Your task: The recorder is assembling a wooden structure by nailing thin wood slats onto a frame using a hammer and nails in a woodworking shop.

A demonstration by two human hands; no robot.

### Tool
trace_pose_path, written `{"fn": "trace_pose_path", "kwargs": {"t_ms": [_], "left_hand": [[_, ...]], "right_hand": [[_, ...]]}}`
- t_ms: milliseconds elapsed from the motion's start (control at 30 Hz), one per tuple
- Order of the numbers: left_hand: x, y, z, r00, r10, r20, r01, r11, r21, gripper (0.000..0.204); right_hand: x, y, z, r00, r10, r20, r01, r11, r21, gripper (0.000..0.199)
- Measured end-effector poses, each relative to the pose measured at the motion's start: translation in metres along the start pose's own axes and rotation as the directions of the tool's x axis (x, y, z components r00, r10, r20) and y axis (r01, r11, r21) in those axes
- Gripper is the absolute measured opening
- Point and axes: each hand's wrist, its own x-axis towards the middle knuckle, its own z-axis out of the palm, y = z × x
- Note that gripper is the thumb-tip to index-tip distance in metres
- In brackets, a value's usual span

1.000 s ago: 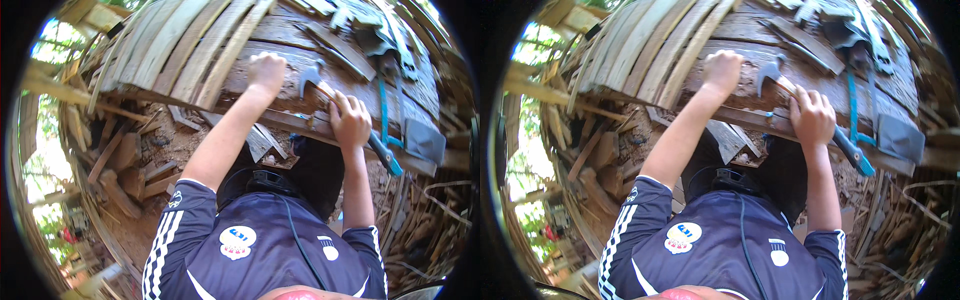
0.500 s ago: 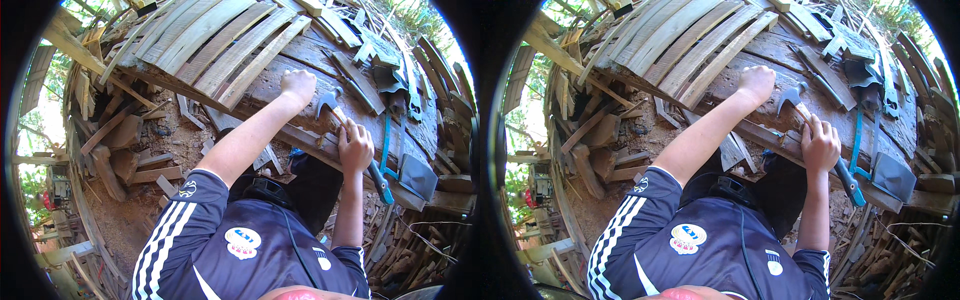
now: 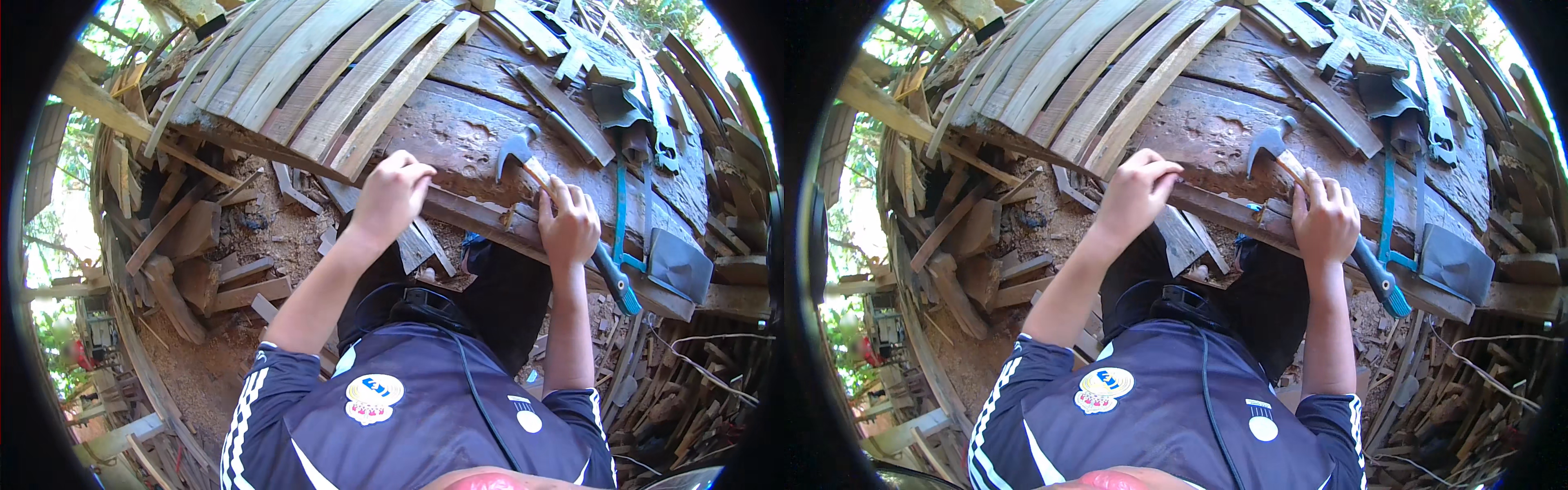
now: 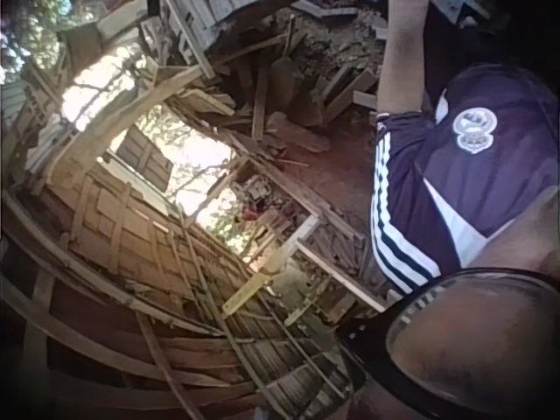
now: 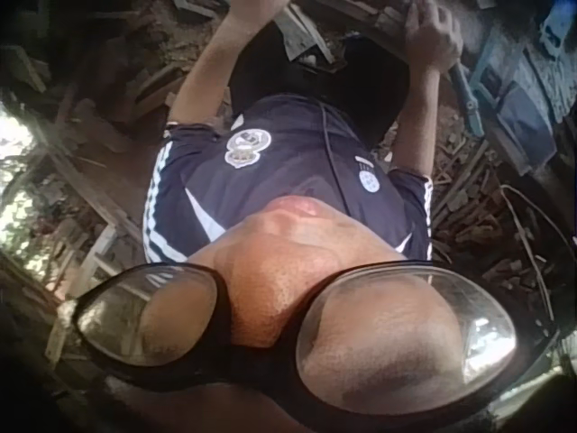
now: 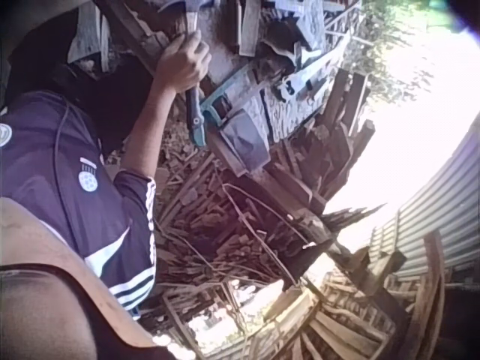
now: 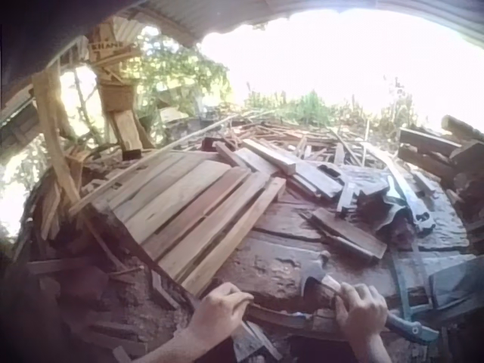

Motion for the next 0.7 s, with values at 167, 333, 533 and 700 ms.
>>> {"fn": "trace_pose_path", "kwargs": {"t_ms": [167, 333, 533, 700], "left_hand": [[-0.020, -0.034, -0.057, 0.962, -0.237, -0.138, 0.253, 0.962, 0.107, 0.015], [-0.014, -0.088, -0.102, 0.906, -0.354, -0.231, 0.382, 0.920, 0.089, 0.024], [0.011, -0.118, -0.117, 0.908, -0.362, -0.209, 0.395, 0.908, 0.143, 0.031], [0.024, -0.124, -0.115, 0.918, -0.364, -0.160, 0.388, 0.907, 0.162, 0.030]], "right_hand": [[-0.001, -0.002, -0.001, 0.999, 0.033, 0.026, -0.033, 0.999, 0.020, 0.027], [-0.001, -0.004, -0.001, 0.999, 0.032, 0.022, -0.033, 0.999, 0.031, 0.026], [0.000, -0.006, 0.000, 0.999, 0.033, 0.027, -0.033, 0.999, 0.029, 0.024], [0.001, -0.007, -0.001, 0.998, 0.041, 0.038, -0.042, 0.998, 0.036, 0.024]]}}
